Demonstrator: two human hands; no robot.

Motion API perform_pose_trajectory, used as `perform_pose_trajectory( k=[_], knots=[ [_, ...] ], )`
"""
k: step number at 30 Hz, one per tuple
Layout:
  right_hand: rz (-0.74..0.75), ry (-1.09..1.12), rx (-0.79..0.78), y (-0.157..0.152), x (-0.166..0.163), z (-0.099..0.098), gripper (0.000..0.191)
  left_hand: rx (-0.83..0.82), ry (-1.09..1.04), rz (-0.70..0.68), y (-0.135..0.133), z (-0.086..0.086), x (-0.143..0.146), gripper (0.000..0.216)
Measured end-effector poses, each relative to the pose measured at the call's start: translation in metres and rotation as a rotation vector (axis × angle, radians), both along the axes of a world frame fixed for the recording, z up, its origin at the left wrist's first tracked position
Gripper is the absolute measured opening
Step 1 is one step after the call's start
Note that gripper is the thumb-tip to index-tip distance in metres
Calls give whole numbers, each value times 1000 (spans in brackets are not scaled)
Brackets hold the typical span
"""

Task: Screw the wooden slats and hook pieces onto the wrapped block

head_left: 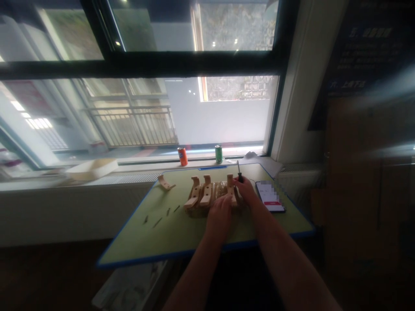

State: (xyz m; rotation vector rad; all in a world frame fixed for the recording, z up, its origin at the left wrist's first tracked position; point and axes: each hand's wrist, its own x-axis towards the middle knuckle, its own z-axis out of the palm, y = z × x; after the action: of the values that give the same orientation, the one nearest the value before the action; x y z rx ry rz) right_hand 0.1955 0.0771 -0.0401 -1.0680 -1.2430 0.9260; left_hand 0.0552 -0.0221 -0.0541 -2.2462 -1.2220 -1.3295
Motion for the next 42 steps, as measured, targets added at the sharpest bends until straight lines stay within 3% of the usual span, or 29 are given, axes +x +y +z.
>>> perform_pose_trajectory(
  k=[19,42],
  knots=[
    [-53,-31,-4,-6,0,6,29,-82,-89,-146,2,4,1,27],
    [-6,16,-11,2,1,-3,28,-118,-154,-192,5,4,-1,27]
  ],
)
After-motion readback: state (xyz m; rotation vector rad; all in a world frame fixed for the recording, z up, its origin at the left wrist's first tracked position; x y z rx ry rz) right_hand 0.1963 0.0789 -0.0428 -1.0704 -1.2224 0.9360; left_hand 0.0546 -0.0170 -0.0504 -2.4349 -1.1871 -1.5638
